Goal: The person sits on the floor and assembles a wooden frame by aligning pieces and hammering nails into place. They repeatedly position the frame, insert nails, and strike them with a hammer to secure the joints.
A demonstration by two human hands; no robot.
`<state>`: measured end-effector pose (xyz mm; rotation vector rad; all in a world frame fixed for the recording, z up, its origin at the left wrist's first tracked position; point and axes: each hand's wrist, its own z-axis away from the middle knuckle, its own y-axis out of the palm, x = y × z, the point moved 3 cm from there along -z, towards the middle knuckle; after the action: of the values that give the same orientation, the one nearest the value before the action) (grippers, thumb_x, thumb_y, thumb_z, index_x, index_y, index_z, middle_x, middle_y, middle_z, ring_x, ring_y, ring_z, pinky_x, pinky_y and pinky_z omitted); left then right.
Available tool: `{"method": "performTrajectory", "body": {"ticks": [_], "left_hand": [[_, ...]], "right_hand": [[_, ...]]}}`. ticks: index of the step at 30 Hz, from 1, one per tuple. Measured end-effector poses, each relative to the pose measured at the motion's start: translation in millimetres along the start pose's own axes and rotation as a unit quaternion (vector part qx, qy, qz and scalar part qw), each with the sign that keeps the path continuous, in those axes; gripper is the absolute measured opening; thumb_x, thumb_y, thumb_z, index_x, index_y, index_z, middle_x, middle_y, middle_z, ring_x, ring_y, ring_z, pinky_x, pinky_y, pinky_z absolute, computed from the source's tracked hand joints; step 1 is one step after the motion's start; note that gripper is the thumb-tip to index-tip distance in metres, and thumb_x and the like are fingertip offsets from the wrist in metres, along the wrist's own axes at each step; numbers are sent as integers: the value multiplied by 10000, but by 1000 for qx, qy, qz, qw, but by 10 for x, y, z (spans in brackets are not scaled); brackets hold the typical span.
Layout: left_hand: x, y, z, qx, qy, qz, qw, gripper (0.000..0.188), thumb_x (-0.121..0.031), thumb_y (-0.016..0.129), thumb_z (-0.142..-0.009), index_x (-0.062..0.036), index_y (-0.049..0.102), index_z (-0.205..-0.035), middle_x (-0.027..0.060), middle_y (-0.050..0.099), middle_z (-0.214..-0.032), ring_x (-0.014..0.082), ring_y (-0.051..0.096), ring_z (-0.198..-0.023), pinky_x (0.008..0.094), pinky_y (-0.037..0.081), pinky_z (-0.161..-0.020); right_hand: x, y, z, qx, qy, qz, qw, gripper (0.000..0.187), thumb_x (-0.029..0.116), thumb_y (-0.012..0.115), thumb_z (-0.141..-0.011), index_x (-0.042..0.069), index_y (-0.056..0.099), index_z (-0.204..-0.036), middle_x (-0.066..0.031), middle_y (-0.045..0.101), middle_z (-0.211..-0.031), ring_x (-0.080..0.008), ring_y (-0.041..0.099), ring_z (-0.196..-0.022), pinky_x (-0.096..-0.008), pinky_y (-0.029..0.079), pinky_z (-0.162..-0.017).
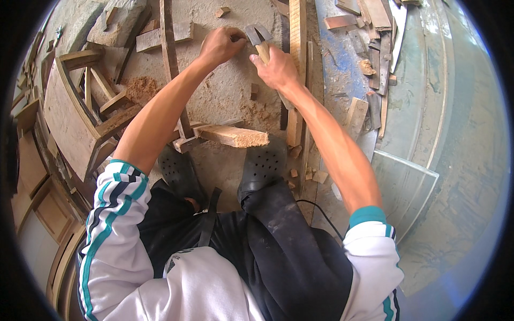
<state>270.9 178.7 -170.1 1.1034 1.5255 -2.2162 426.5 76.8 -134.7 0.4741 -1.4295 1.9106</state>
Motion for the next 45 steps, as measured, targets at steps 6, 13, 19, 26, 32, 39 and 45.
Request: {"method": "performTrajectory", "body": {"ticks": [6,13,19,26,32,39,45], "left_hand": [[3,-8,13,-3,1,3,1000,276,-282,695,-804,-83,769,-981,155,739,-902,328,720,-816,407,562,-750],[8,-3,6,16,-20,6,1000,276,-279,694,-798,-82,769,-976,156,734,-905,346,709,-833,424,555,-760],[1,-10,8,0,-2,-3,1000,271,-284,697,-806,-87,770,-977,155,735,-904,335,713,-825,415,557,-752],[7,4,0,2,-6,-6,1000,270,-272,701,-804,-94,770,-995,154,736,-919,328,714,-835,409,556,-759],[-1,5,-7,-2,-2,-16,1000,263,-273,699,-804,-88,769,-978,136,741,-944,320,714,-854,403,557,-769],[-102,-12,52,6,35,-71,997,228,-266,656,-858,-104,748,-990,89,728,-987,299,705,-898,430,556,-761],[-145,-36,76,5,59,-137,989,219,-263,603,-927,-109,708,-1041,80,692,-1093,309,687,-960,459,547,-780]], "right_hand": [[21,14,32,31,37,-1,999,484,463,637,-919,17,619,-1105,-238,700,-879,-405,700,-844,-481,543,-776],[57,-6,3,29,54,-5,998,437,462,651,-931,38,633,-1033,-141,663,-771,-285,685,-754,-445,531,-708],[74,-30,16,41,46,4,998,462,448,613,-941,45,602,-1166,-241,702,-918,-413,699,-867,-487,549,-805],[60,-44,11,30,35,4,999,485,454,614,-933,24,597,-1158,-254,697,-921,-434,691,-881,-499,542,-808],[60,-25,12,12,22,16,1000,479,470,634,-924,22,620,-1094,-220,688,-860,-402,679,-830,-483,530,-797],[-44,-88,10,6,57,-40,998,507,474,628,-923,-13,615,-1063,-232,695,-867,-395,698,-846,-491,539,-784],[-107,-199,104,-14,75,-41,996,458,449,634,-935,-2,609,-1015,-171,672,-771,-309,700,-713,-456,562,-682]]}}
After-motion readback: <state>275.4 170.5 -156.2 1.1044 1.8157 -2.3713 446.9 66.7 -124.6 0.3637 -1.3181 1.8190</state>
